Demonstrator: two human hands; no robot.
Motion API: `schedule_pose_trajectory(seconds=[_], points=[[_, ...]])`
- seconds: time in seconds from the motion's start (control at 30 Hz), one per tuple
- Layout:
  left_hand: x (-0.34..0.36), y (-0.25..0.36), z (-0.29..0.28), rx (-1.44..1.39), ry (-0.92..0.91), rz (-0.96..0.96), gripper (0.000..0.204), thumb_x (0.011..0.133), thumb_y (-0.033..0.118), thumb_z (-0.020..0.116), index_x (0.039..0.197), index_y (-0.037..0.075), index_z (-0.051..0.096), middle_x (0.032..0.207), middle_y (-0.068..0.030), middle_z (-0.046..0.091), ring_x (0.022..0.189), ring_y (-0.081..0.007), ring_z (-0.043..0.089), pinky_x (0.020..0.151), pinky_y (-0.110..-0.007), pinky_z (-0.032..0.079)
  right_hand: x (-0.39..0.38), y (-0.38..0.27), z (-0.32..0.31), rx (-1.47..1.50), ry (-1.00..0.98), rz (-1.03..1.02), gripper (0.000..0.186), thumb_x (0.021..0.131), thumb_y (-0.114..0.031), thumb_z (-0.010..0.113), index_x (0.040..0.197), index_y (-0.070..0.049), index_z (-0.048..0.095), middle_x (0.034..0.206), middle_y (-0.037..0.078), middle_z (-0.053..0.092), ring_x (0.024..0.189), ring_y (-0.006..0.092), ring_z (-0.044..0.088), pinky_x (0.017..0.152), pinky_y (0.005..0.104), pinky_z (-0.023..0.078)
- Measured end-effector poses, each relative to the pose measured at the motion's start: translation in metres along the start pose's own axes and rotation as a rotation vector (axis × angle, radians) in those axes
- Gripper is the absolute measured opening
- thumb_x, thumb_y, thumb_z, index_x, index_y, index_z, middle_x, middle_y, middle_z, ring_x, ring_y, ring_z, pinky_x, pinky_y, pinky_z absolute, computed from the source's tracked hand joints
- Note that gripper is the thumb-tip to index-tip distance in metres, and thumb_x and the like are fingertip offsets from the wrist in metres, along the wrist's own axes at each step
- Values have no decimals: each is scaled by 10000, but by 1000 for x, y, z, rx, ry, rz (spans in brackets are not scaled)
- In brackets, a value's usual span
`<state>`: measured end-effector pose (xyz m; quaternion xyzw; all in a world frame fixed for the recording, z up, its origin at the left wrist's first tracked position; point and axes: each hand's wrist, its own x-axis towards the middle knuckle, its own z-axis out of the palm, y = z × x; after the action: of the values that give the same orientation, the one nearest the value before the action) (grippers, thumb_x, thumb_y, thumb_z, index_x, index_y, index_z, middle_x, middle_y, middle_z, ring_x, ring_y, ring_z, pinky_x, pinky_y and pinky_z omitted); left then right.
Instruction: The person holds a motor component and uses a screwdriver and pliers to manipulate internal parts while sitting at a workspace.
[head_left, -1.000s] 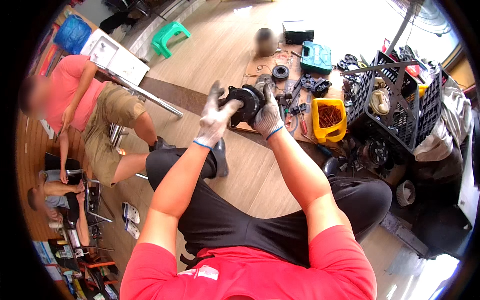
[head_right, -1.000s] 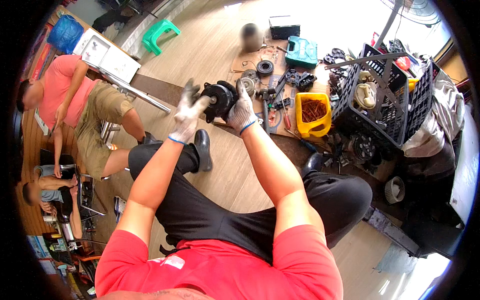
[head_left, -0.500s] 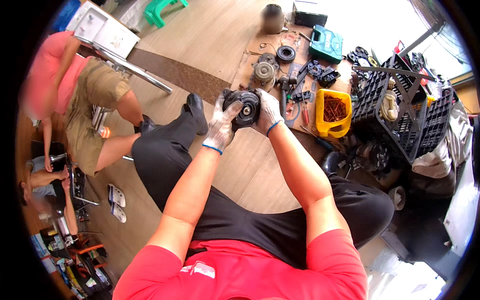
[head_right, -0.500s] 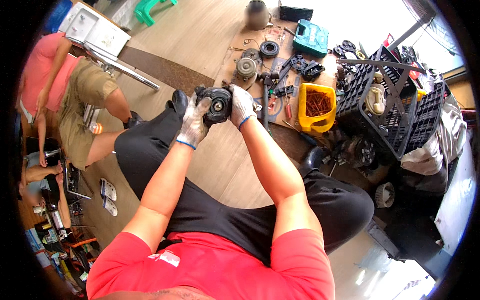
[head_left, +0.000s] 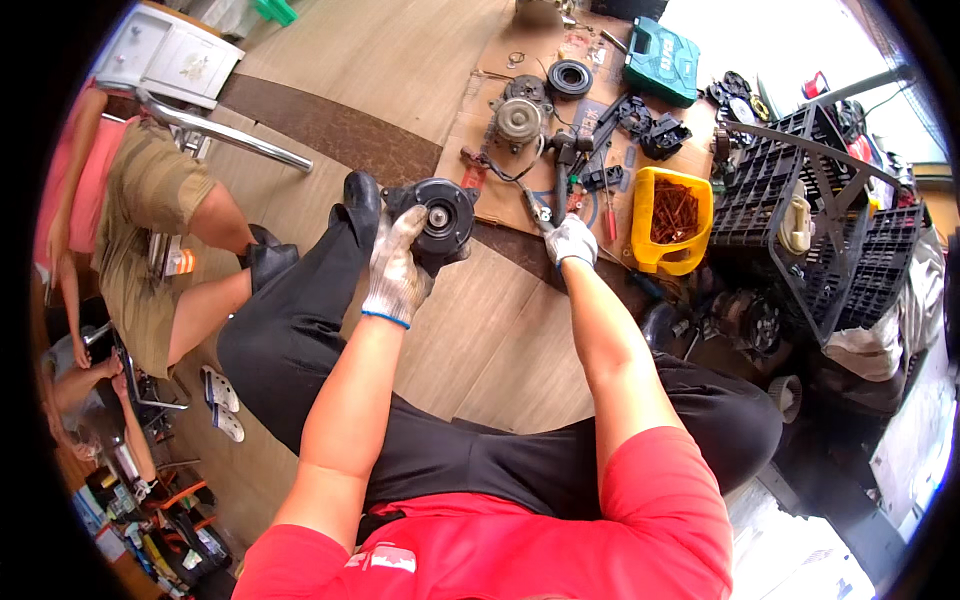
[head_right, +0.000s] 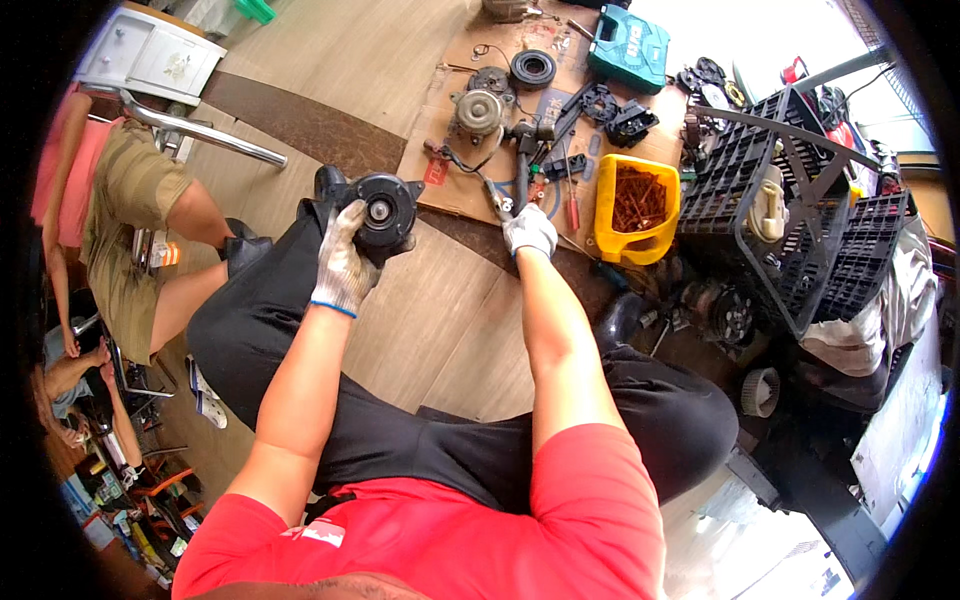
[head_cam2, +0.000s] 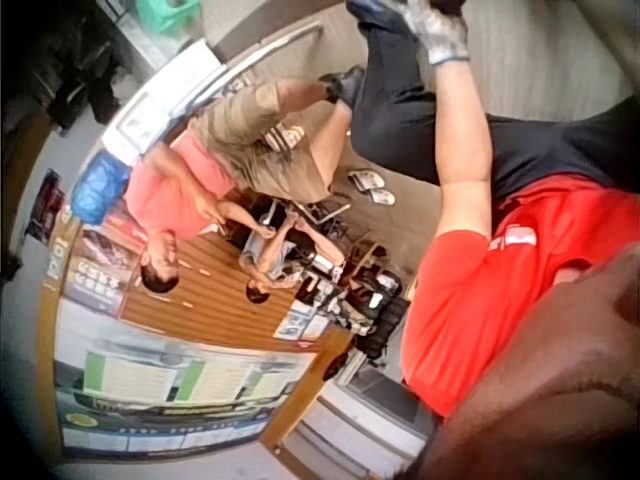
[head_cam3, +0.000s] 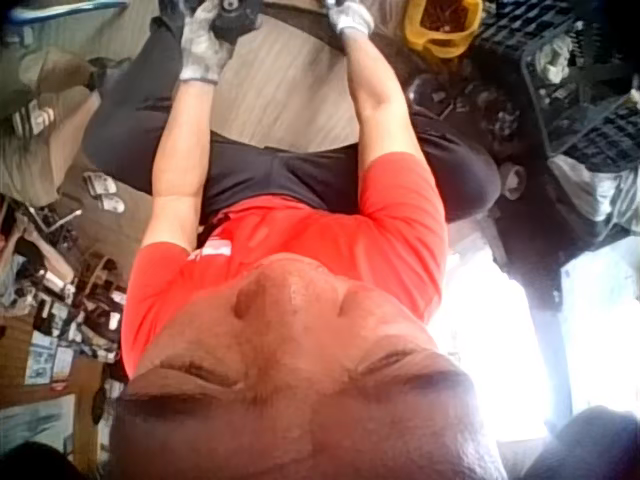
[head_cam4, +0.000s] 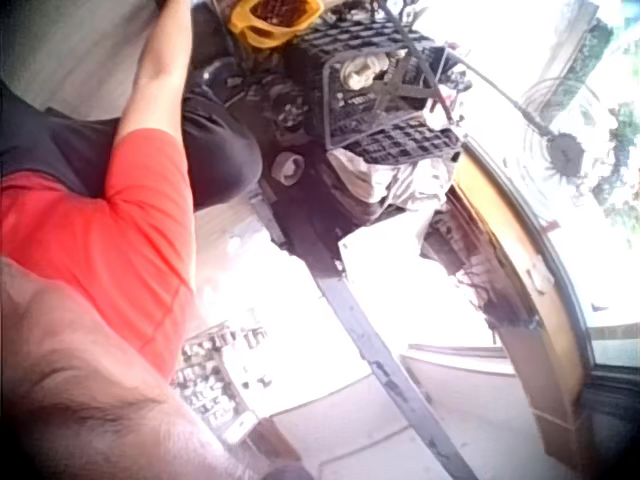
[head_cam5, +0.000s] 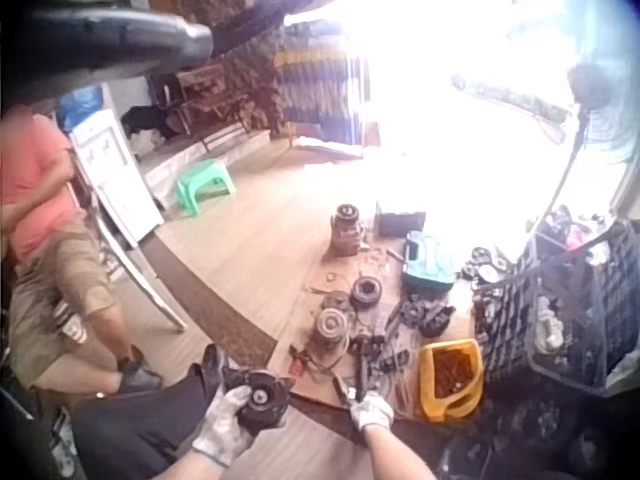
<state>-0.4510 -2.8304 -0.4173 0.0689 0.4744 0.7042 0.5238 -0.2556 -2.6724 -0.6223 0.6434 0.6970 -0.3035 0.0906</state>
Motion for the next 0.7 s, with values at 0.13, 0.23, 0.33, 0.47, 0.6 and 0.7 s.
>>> schedule_pose_trajectory(seconds=[0.13,0.23,0.33,0.47,0.6,0.7], points=[[-3,-1,2,-87,-13,-9,533,935,142,663,1401,168,404,1179,-154,670,982,-305,727,659,-496,664,4,-5,11,-5,47,81,451,915,-381,677,1204,-37,633,1182,222,695,1072,400,689,911,472,554],[-1,3,7,-121,-39,-9,507,943,145,652,1400,140,430,1187,-155,673,986,-302,727,668,-496,665,21,-2,7,142,71,176,435,911,-347,680,1214,-39,628,1185,226,692,1105,400,677,939,474,546],[-4,10,6,-158,-22,1,434,957,166,631,1361,83,496,1188,-157,683,987,-289,729,682,-497,665,23,-3,-13,216,50,143,389,886,-260,629,1190,-17,637,1184,250,683,1122,395,667,953,465,540],[-6,19,-1,-240,-46,11,351,976,220,603,1274,36,582,1164,-154,703,979,-276,733,698,-514,659,4,0,-47,249,93,-40,323,849,-297,639,994,-16,700,944,253,716,881,392,706,742,458,540],[-6,25,-30,-324,-77,75,419,960,327,644,1285,71,581,1201,-138,693,1022,-280,719,740,-556,643,-74,-19,-81,1043,2,-94,87,833,-139,679,861,-60,656,677,0,555,552,121,496,511,306,381],[-7,27,-20,-425,-167,90,488,955,399,661,1318,90,559,1232,-145,675,1061,-300,706,773,-590,635,-130,-17,-132,1208,-22,-219,134,831,-119,702,936,-37,687,791,-1,630,672,104,570,633,268,449]])
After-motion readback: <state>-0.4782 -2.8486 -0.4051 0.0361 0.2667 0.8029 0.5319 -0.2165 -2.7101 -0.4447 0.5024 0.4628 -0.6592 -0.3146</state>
